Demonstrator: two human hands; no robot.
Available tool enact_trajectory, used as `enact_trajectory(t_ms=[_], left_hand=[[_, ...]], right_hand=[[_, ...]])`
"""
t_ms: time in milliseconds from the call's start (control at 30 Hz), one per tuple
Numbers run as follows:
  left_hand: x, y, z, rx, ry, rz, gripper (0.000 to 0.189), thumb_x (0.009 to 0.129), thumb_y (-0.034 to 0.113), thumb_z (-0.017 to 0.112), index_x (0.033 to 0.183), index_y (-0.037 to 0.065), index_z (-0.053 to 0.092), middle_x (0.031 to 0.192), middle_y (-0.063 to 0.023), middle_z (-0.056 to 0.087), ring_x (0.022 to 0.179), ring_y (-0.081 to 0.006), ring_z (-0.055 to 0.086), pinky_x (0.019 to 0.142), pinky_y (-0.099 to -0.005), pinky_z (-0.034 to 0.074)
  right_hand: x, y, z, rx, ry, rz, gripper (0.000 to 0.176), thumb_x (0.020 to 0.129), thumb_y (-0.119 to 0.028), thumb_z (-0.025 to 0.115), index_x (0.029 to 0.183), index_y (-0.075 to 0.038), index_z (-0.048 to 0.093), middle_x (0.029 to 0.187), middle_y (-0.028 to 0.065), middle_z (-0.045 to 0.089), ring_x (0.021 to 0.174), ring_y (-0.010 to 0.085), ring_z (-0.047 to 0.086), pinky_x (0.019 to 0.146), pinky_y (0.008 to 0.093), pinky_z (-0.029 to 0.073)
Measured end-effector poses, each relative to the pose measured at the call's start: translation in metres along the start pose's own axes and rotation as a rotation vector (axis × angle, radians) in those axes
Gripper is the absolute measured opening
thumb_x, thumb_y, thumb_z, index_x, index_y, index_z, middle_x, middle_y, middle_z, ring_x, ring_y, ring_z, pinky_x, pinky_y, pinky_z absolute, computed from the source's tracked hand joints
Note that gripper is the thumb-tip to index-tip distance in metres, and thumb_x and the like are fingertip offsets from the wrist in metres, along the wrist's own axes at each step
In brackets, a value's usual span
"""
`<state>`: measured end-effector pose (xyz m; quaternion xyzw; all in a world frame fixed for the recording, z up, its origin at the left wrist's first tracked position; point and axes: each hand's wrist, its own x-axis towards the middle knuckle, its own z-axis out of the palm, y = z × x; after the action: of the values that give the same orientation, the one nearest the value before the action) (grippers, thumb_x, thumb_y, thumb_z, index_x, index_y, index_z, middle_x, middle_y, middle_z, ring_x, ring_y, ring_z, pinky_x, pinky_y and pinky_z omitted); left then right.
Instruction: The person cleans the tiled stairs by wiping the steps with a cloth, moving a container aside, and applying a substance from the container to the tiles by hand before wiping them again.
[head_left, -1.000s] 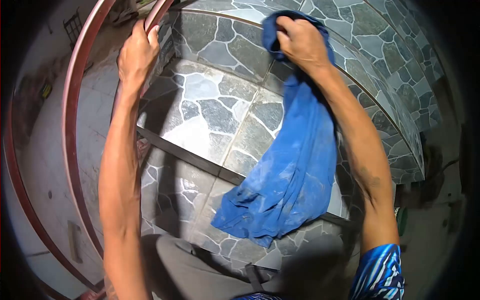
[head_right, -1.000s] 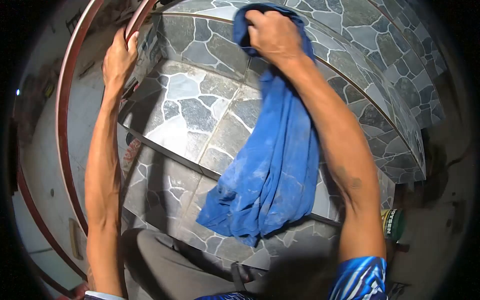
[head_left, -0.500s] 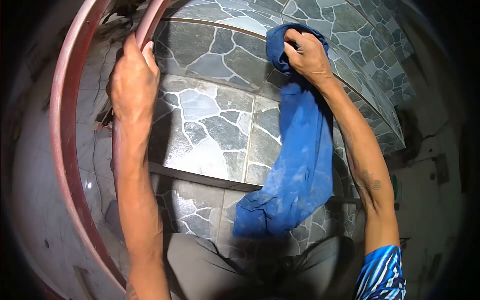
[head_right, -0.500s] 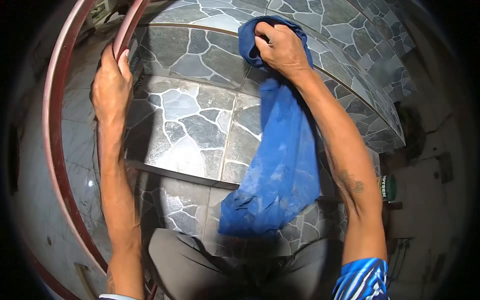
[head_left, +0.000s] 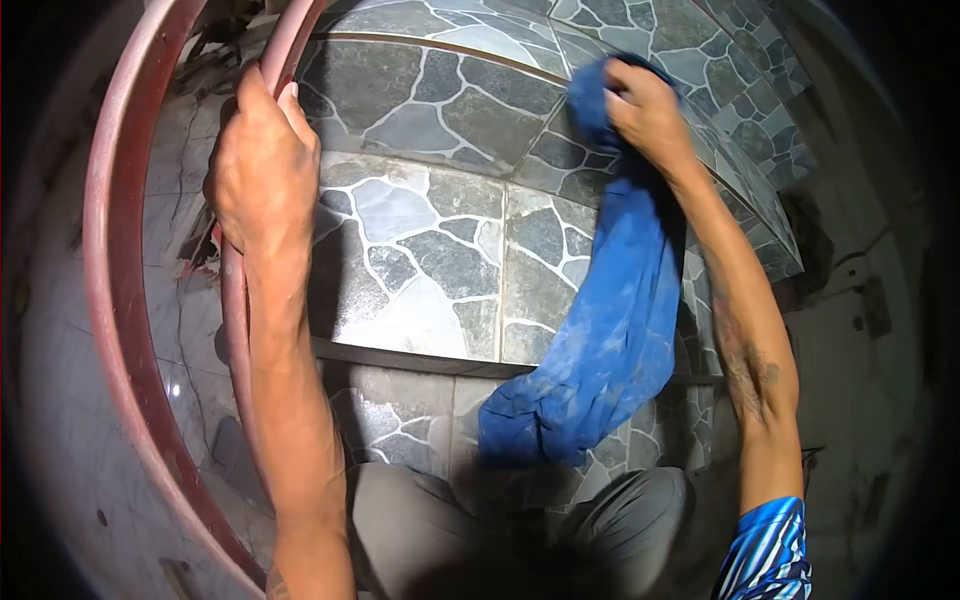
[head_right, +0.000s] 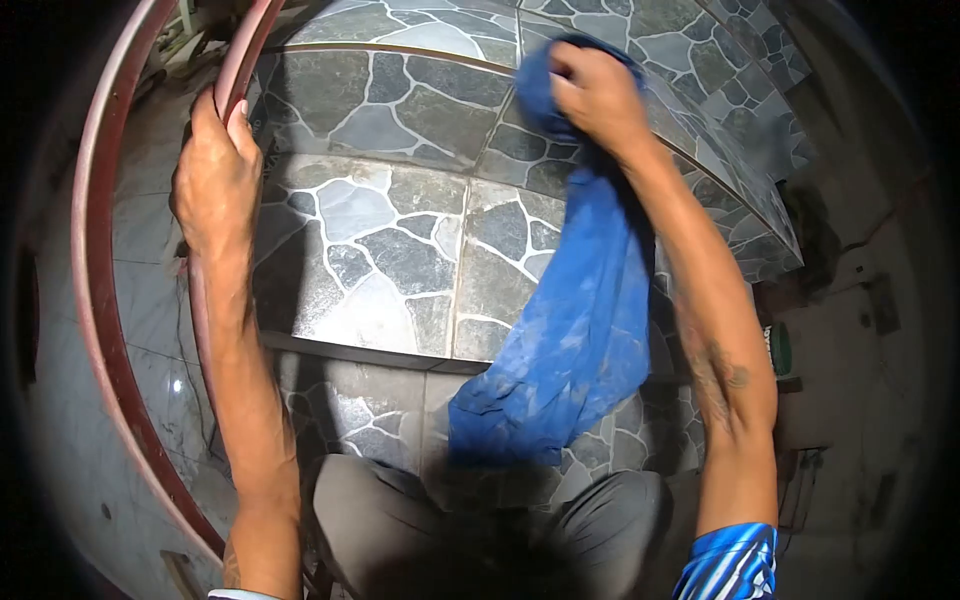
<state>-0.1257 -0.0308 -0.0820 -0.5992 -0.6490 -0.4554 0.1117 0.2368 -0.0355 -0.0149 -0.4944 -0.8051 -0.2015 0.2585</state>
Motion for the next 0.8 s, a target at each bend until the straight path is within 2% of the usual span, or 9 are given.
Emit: enact_trajectory(t_ms=[200,233,300,400,433,533,633,667,800], left_hand=[[0.004,-0.011,0.002,-0.140,-0.028,0.067,0.033,0.099,0.028,0.054,0.125,0.006,0.057,0.093,-0.0271,0.069,0.086,-0.0459,0.067,0.071,-0.0522,0.053],[0.003,-0.010,0.002,-0.136,-0.037,0.059,0.033,0.099,0.028,0.054,0.124,0.006,0.057,0.092,-0.0274,0.068,0.085,-0.0461,0.067,0.070,-0.0523,0.053],[0.004,-0.006,0.000,-0.109,-0.054,0.037,0.033,0.100,0.026,0.054,0.125,0.005,0.056,0.088,-0.0281,0.068,0.083,-0.0464,0.067,0.068,-0.0531,0.053],[0.003,-0.007,0.003,-0.089,0.024,0.101,0.032,0.097,0.023,0.058,0.123,0.004,0.054,0.084,-0.0249,0.069,0.076,-0.0439,0.068,0.062,-0.0512,0.055],[0.003,-0.006,0.002,-0.071,0.025,0.093,0.034,0.096,0.022,0.059,0.124,0.004,0.054,0.087,-0.0250,0.069,0.078,-0.0434,0.068,0.063,-0.0509,0.055],[0.004,-0.011,0.004,-0.109,0.040,0.133,0.035,0.096,0.021,0.059,0.126,0.004,0.053,0.089,-0.0259,0.069,0.081,-0.0441,0.068,0.065,-0.0518,0.054],[0.008,-0.019,0.007,-0.174,0.035,0.173,0.036,0.097,0.022,0.057,0.127,0.004,0.052,0.088,-0.0270,0.068,0.082,-0.0456,0.067,0.066,-0.0532,0.053],[0.007,-0.019,0.006,-0.191,0.025,0.168,0.036,0.097,0.023,0.057,0.127,0.004,0.052,0.087,-0.0274,0.068,0.082,-0.0458,0.067,0.065,-0.0534,0.053],[0.006,-0.006,-0.001,-0.097,-0.048,0.066,0.037,0.098,0.025,0.055,0.129,0.004,0.052,0.090,-0.0280,0.068,0.084,-0.0463,0.067,0.069,-0.0530,0.053]], right_hand=[[-0.007,0.004,-0.008,-0.036,-0.048,0.007,0.022,0.084,-0.020,0.062,0.096,-0.002,0.065,0.086,0.0241,0.066,0.083,0.0422,0.064,0.075,0.0484,0.050],[-0.023,0.024,-0.021,-0.066,-0.156,0.146,0.025,0.084,-0.021,0.063,0.100,-0.001,0.065,0.090,0.0239,0.068,0.087,0.0414,0.065,0.078,0.0478,0.050],[-0.045,0.049,-0.030,0.029,-0.083,0.226,0.026,0.084,-0.021,0.063,0.102,-0.002,0.066,0.091,0.0244,0.068,0.085,0.0406,0.065,0.077,0.0460,0.050],[-0.018,0.006,-0.036,0.046,-0.191,0.403,0.024,0.083,-0.020,0.064,0.099,-0.002,0.068,0.089,0.0244,0.067,0.085,0.0390,0.066,0.075,0.0451,0.050],[-0.008,0.013,-0.013,-0.016,-0.100,0.216,0.026,0.081,-0.021,0.065,0.099,-0.002,0.068,0.090,0.0248,0.067,0.087,0.0399,0.066,0.076,0.0466,0.050],[0.021,-0.009,0.029,0.064,0.007,0.192,0.030,0.079,-0.022,0.066,0.101,-0.002,0.065,0.090,0.0277,0.066,0.088,0.0447,0.064,0.078,0.0506,0.049],[-0.005,0.010,-0.006,0.028,-0.051,0.081,0.031,0.081,-0.024,0.065,0.102,-0.002,0.065,0.092,0.0284,0.066,0.087,0.0448,0.064,0.078,0.0504,0.050],[-0.017,0.025,-0.021,-0.015,-0.159,0.171,0.031,0.081,-0.023,0.067,0.104,-0.002,0.066,0.093,0.0275,0.066,0.088,0.0449,0.064,0.078,0.0500,0.050],[-0.037,0.047,-0.030,0.001,-0.054,0.191,0.028,0.079,-0.017,0.070,0.103,-0.003,0.066,0.088,0.0254,0.066,0.084,0.0441,0.064,0.075,0.0491,0.050]])
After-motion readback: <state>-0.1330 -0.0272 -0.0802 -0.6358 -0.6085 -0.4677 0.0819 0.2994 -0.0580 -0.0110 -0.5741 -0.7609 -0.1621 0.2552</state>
